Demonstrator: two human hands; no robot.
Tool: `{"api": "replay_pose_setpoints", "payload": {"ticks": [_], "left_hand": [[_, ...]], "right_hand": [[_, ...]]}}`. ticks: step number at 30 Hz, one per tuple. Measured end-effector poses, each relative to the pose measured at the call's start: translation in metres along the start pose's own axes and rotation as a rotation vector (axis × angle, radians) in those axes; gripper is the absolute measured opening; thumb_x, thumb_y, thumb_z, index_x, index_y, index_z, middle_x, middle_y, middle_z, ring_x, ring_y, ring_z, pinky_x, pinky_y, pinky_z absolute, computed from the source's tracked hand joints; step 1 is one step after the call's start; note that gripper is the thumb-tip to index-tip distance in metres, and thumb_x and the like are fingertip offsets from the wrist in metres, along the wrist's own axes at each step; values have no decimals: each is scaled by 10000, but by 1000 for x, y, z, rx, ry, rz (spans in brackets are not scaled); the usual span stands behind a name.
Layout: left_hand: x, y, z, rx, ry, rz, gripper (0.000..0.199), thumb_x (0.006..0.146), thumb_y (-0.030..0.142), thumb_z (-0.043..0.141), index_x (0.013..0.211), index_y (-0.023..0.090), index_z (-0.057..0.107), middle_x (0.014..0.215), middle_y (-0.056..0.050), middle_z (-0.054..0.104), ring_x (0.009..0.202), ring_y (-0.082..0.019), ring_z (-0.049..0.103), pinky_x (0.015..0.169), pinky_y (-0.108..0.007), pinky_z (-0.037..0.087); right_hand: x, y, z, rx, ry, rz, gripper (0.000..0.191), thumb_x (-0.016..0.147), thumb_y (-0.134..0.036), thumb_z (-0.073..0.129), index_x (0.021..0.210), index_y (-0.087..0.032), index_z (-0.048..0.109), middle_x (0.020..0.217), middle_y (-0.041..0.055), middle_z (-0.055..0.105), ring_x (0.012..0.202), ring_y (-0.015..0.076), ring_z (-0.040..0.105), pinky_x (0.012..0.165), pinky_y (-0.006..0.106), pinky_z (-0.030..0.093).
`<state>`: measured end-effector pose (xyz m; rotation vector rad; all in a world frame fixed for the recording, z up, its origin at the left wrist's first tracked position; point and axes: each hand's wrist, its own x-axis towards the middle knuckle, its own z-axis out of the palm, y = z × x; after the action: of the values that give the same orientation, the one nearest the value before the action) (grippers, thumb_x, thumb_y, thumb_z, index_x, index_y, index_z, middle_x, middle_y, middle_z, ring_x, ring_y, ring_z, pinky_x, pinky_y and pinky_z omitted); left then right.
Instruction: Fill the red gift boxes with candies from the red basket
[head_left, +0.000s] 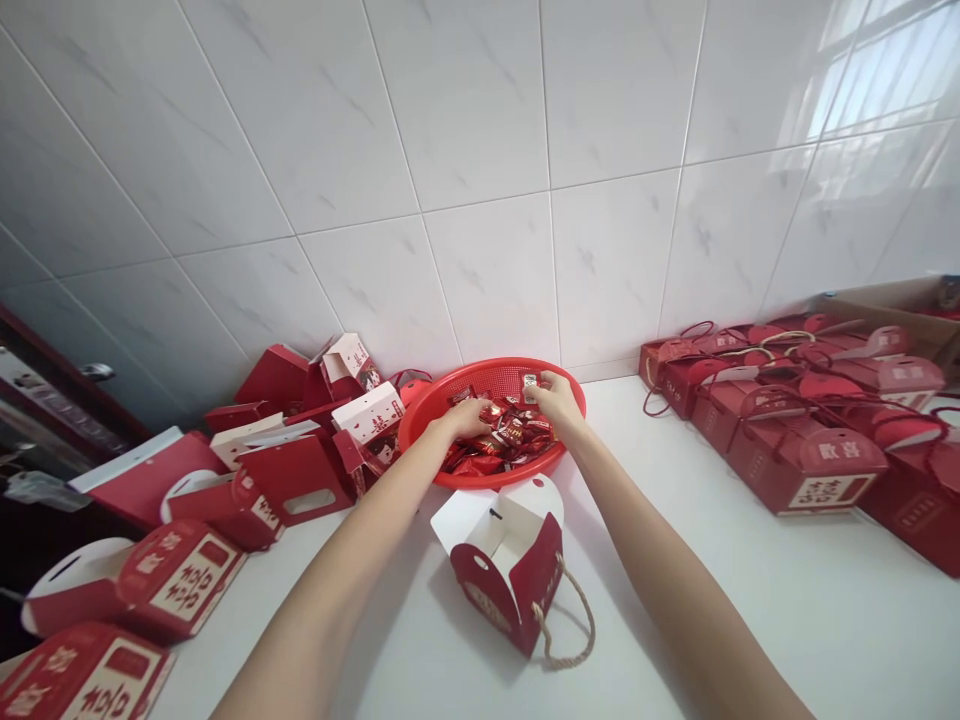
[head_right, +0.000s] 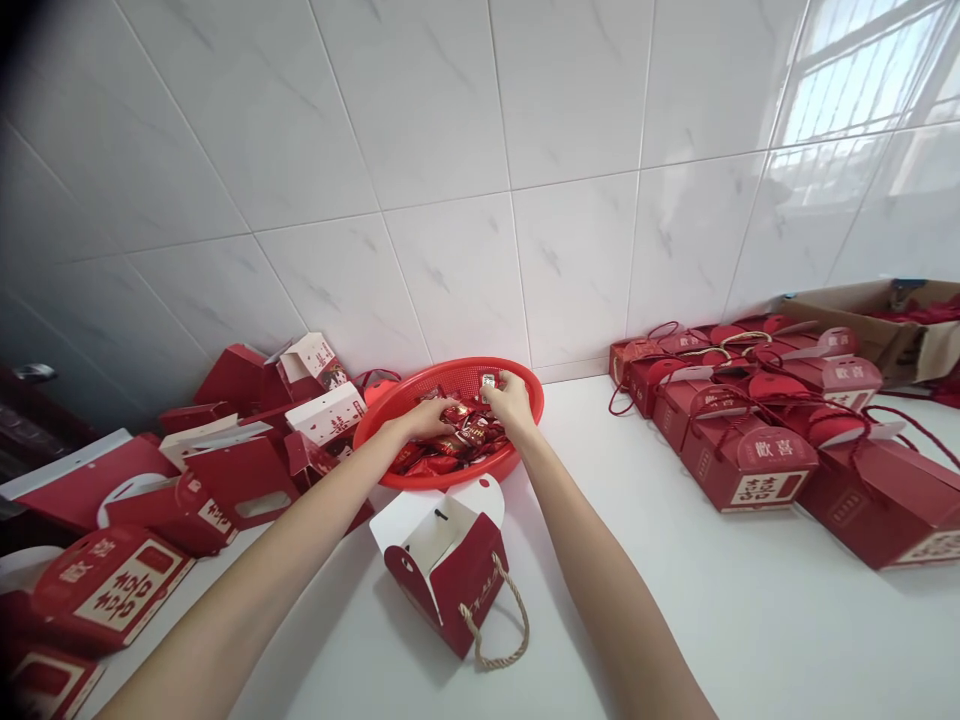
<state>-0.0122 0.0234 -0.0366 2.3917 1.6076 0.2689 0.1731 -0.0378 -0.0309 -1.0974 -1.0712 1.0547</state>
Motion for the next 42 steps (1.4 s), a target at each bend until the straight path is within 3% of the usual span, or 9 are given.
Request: {"api": "replay_pose_setpoints", "payload": {"ticks": [3,5,10,13,19,25,30,37,42], "left_hand": [[3,4,4,38,-67,-27,541,646,147,770,1165,293,720,1295,-73,692,1210,-324,620,1022,-395,473],[4,6,6,43,-88,-25,479,666,136,752,1112,311,744,1264,-48,709,1197,-301,628,1028,-374,463],[5,6,6,-30,-45,-2,152,669,107,722,723,236,784,838,-44,777,954,-262,708,949,-330,495],[5,9,1,-137,43,23,125,667,105,718,603,207,754,689,-49,748,827,-257,711,864,-324,520],[-4,22,-13,-466,229,141,209,759,278,708,911,167,799,1043,-82,776,974,-243,698,881,-320,532],[-13,28,-17,-643,194,190,263,672,332,753,852,145,792,998,-95,779,965,-246,698,877,-329,540],[-10,23,-13,-605,186,75,192,730,284,636,776,156,772,890,-60,783,825,-196,702,754,-274,548],[-7,-8,-7,-371,291,-273,122,733,177,615,724,194,736,611,-15,706,562,-172,659,590,-250,479],[-7,-20,-3,-272,246,-327,112,681,109,709,635,211,700,666,-33,728,699,-189,689,643,-255,489]], "right_hand": [[0,0,0,13,-15,5,88,670,-190,570,757,-193,558,659,-28,585,592,131,571,497,221,457],[0,0,0,21,-19,14,87,672,-179,566,758,-193,559,656,-30,584,593,130,578,496,217,456],[0,-2,-1,36,-24,20,65,696,-172,587,758,-189,581,688,-17,617,616,134,589,525,231,478],[2,-1,-1,46,-20,7,40,736,-196,591,767,-177,608,704,-1,643,633,138,598,556,241,484],[3,0,-2,102,-33,-8,87,774,-250,598,744,-172,618,709,7,662,663,133,615,618,242,499],[2,2,-2,155,-78,-5,147,732,-319,652,767,-177,638,731,3,679,673,136,615,629,248,505],[4,5,-2,190,-45,-11,191,727,-354,665,706,-191,568,681,-11,635,647,135,591,601,247,502],[0,0,-2,237,-51,53,157,775,-330,627,771,-213,521,743,-1,590,709,151,598,557,261,570],[-4,-5,-3,213,-64,78,149,770,-306,637,757,-215,520,716,-8,529,667,136,559,527,252,587]]}}
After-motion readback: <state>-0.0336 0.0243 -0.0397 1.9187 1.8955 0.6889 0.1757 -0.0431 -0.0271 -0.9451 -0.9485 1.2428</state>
